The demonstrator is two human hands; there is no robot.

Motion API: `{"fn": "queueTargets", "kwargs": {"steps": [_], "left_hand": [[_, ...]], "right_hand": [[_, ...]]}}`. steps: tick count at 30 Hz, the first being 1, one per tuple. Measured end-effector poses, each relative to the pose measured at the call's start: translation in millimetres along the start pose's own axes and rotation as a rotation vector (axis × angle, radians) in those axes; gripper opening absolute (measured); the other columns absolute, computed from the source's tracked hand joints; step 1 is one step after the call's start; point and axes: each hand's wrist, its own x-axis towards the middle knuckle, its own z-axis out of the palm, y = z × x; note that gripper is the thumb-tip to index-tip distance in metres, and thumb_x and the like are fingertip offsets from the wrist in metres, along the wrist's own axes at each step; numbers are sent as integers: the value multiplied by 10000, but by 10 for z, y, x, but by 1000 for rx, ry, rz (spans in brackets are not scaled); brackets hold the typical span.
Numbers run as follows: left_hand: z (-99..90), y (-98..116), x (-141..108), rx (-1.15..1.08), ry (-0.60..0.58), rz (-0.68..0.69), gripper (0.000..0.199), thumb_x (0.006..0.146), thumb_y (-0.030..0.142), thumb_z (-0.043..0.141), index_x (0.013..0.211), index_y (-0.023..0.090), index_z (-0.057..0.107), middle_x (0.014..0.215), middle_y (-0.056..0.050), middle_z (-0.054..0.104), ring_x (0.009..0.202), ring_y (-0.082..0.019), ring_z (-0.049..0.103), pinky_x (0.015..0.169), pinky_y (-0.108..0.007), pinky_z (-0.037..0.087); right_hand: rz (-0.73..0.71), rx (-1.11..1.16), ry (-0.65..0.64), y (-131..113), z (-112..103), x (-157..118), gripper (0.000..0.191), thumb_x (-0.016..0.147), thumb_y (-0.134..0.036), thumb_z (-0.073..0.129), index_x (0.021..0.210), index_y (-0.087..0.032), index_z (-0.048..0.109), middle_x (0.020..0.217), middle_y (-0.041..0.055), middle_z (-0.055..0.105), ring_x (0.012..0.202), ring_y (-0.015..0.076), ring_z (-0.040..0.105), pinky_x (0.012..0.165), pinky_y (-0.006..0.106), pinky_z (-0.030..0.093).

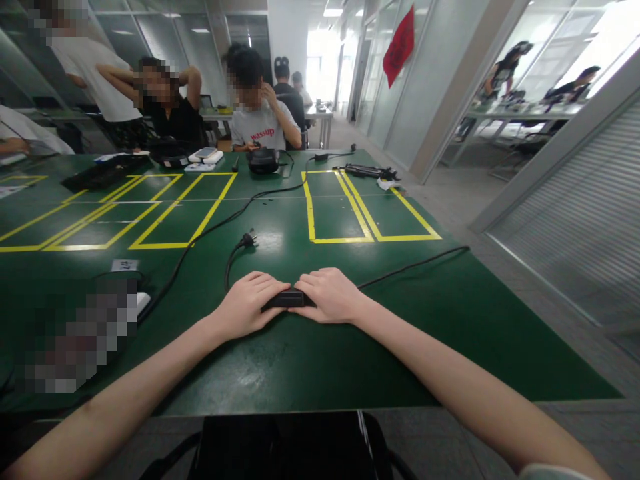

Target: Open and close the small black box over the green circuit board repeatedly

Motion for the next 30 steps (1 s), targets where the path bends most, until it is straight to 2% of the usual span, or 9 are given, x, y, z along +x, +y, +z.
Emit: {"fn": "queueTargets", "kwargs": {"steps": [4, 8, 11, 14, 17, 20, 25, 28, 30], "left_hand": [[-11, 2, 8, 9, 3, -18, 285, 1011, 344, 569, 1190, 148, 672, 1002, -108, 755, 955, -249, 696, 946, -419, 518], [-17, -30, 5, -4, 77, -96, 333, 993, 376, 606, 1242, 160, 652, 1069, -115, 750, 979, -250, 683, 891, -398, 528], [-23, -51, -3, -9, 111, -109, 270, 1012, 373, 582, 1172, 178, 678, 1035, -101, 752, 950, -237, 675, 884, -393, 514], [-26, -39, -10, 11, 127, -68, 249, 1023, 364, 570, 1129, 178, 696, 993, -91, 752, 926, -231, 667, 886, -394, 494], [-12, -10, -11, 21, 124, -27, 243, 1027, 367, 565, 1109, 184, 702, 971, -83, 751, 906, -222, 665, 874, -383, 484], [14, 6, -7, 22, 114, -24, 257, 1021, 383, 574, 1128, 186, 701, 970, -83, 756, 913, -223, 672, 880, -383, 491], [-8, 17, 0, 70, 201, -93, 373, 994, 289, 598, 1354, 191, 614, 1220, -114, 749, 1116, -270, 664, 1060, -497, 435], [-52, 21, -6, 111, 267, -150, 501, 984, 235, 574, 1482, 225, 521, 1403, -115, 668, 1266, -299, 603, 1187, -595, 298], [-61, 13, -16, 94, 266, -149, 468, 988, 241, 565, 1456, 236, 555, 1402, -106, 670, 1267, -293, 604, 1191, -590, 302]], "right_hand": [[19, 69, 31, -28, 6, -11, 403, 1015, -491, 527, 1162, -154, 692, 971, 119, 749, 820, 226, 704, 732, 324, 471], [91, 133, 112, -36, 13, -32, 358, 1022, -454, 533, 1111, -152, 704, 973, 132, 758, 832, 232, 716, 734, 321, 500], [166, 328, 151, -24, -12, -30, 362, 966, -465, 629, 1153, -162, 693, 1028, 130, 759, 880, 239, 728, 766, 327, 529], [264, 799, 21, 19, -40, -23, 469, 910, -486, 697, 1261, -184, 619, 1116, 110, 743, 783, 197, 740, 720, 320, 566], [393, 1303, -208, 74, -36, -31, 507, 879, -531, 725, 1207, -195, 534, 1024, 58, 728, 605, 146, 721, 561, 261, 554], [458, 1481, -273, 86, -11, -35, 519, 799, -530, 810, 1063, -200, 508, 898, -1, 704, 520, 108, 676, 453, 191, 486], [561, 1377, -56, 63, -9, 14, 454, 754, -505, 836, 939, -187, 570, 840, -28, 709, 350, -1, 378, 311, 157, 268], [685, 1312, 160, 179, -57, 25, 456, 718, -531, 840, 883, -201, 573, 853, -2, 745, 349, 10, 335, 305, 181, 227], [777, 1240, 334, 345, -106, -2, 466, 693, -549, 842, 888, -211, 587, 826, 18, 760, 353, 29, 328, 311, 201, 218]]}}
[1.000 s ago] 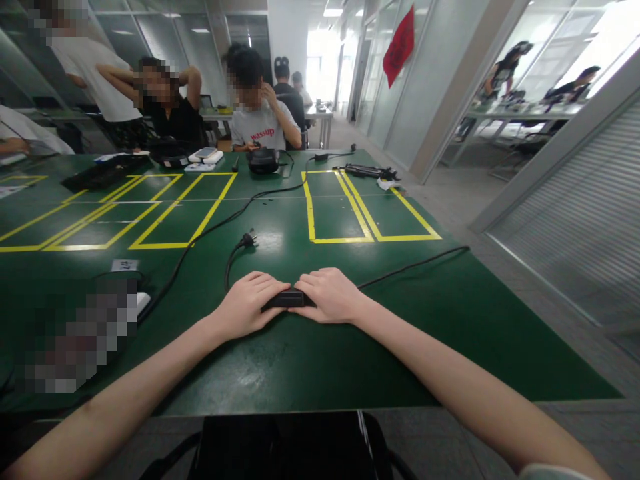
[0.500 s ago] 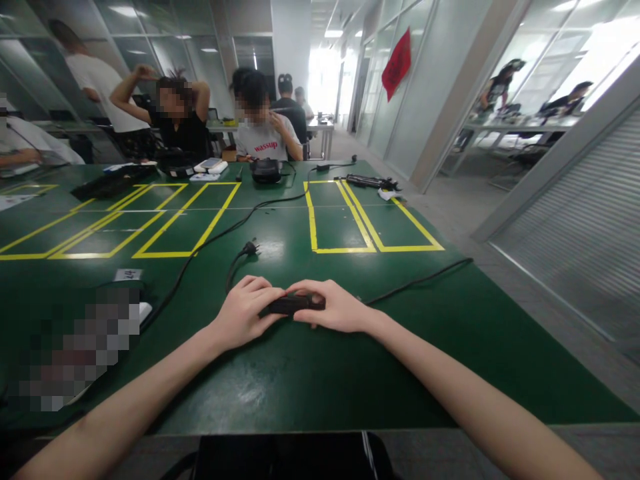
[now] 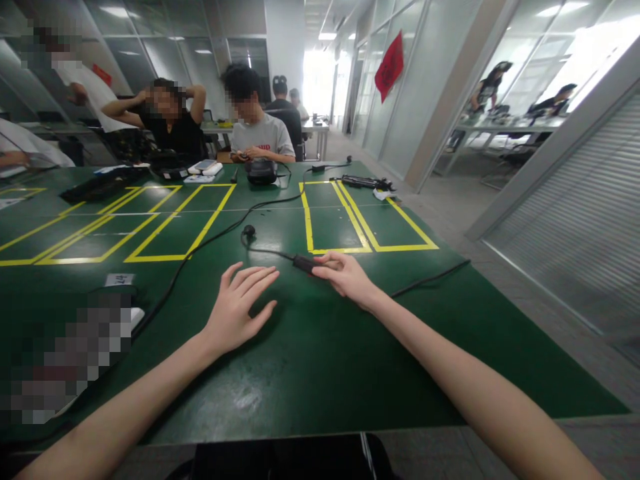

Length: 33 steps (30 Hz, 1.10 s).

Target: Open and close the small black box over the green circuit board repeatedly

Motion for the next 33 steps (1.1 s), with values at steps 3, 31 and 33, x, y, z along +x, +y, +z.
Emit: {"fn": "queueTargets", "kwargs": {"steps": [3, 31, 33], "left_hand": [[27, -26, -18, -56, -45, 7, 350, 989, 252, 572, 1328, 229, 652, 1318, -91, 718, 1203, -271, 638, 1158, -560, 358], [48, -40, -25, -179, -214, -51, 207, 982, 273, 592, 1115, 211, 738, 1101, -64, 785, 1057, -240, 678, 1036, -479, 447], [50, -39, -22, -177, -220, -52, 200, 985, 273, 592, 1111, 212, 735, 1102, -61, 786, 1058, -239, 677, 1027, -470, 447]], "right_hand": [[-106, 6, 305, -4, -331, 153, 461, 680, -560, 824, 894, -225, 589, 843, 49, 774, 373, 49, 324, 338, 225, 225], [21, -1024, 740, 637, -1648, 363, 375, 771, -454, 682, 1052, -207, 699, 1013, 138, 752, 860, 299, 666, 719, 376, 482], [47, -1022, 767, 641, -1669, 373, 389, 767, -445, 699, 1064, -193, 704, 1026, 150, 749, 845, 295, 659, 724, 379, 481]]}}
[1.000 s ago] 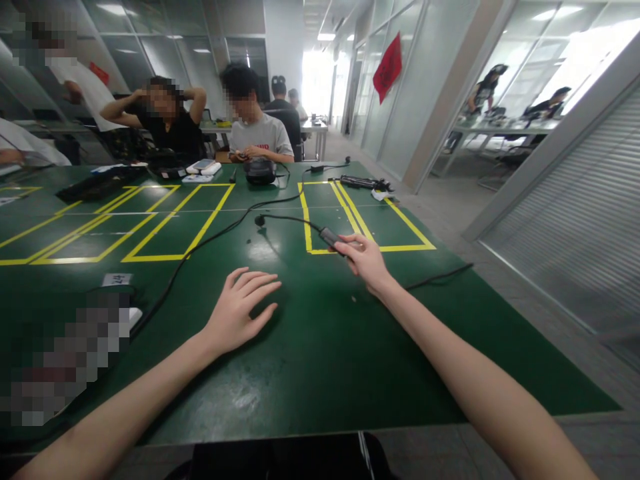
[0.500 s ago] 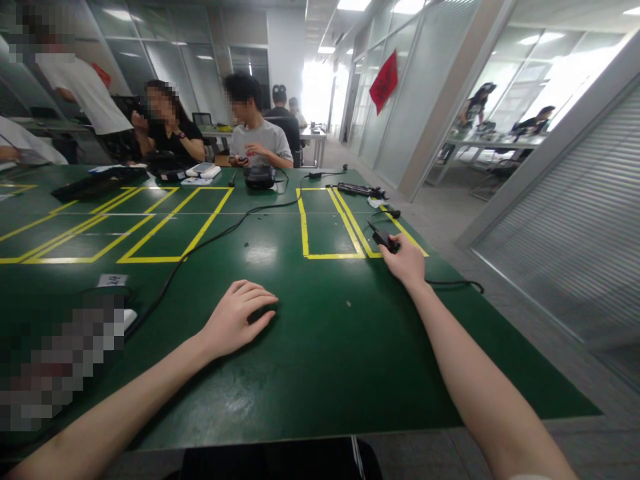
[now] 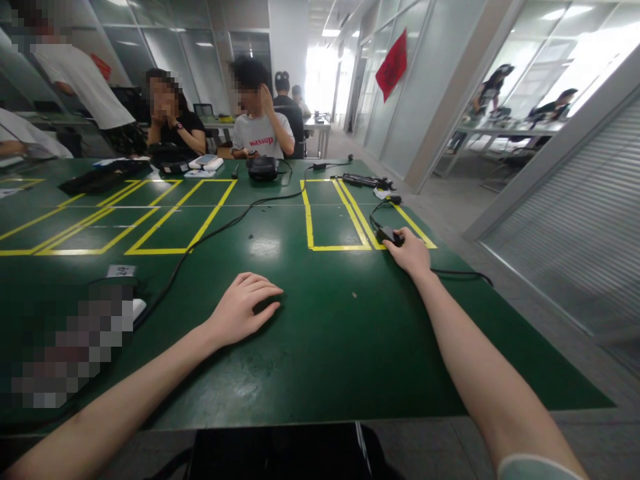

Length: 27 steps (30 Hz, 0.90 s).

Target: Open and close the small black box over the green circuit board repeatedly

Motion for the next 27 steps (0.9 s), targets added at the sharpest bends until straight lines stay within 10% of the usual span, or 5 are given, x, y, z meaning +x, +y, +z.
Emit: {"fn": "queueTargets", "kwargs": {"steps": [7, 15, 22, 27], "left_hand": [[40, 12, 1, -19, -65, 5, 193, 998, 274, 587, 1097, 205, 737, 1114, -53, 778, 1060, -223, 681, 993, -429, 474], [70, -11, -12, -14, -96, -2, 206, 1001, 292, 581, 1083, 210, 751, 1148, -61, 759, 1081, -228, 662, 934, -392, 520], [68, -12, -16, -23, -87, 12, 215, 1010, 297, 565, 1077, 219, 754, 1136, -63, 756, 1074, -226, 662, 921, -385, 523], [59, -11, -20, -18, -88, 12, 214, 1007, 291, 568, 1077, 221, 757, 1144, -64, 754, 1080, -228, 661, 933, -390, 525]], "right_hand": [[32, 177, -26, -35, -95, 3, 355, 768, -343, 718, 1055, -135, 735, 1030, 133, 754, 728, 231, 657, 761, 369, 517], [329, 257, -24, -96, -177, -13, 351, 963, -280, 540, 1210, -86, 699, 464, -7, 556, 539, 240, 655, 604, 322, 526], [364, 303, -63, -4, -124, 12, 470, 909, -333, 621, 1305, -80, 634, 602, 24, 640, 474, 217, 639, 473, 310, 510], [57, 106, 35, 51, -105, 31, 391, 747, -452, 765, 981, -139, 788, 923, 142, 746, 750, 271, 710, 713, 394, 582]]}}
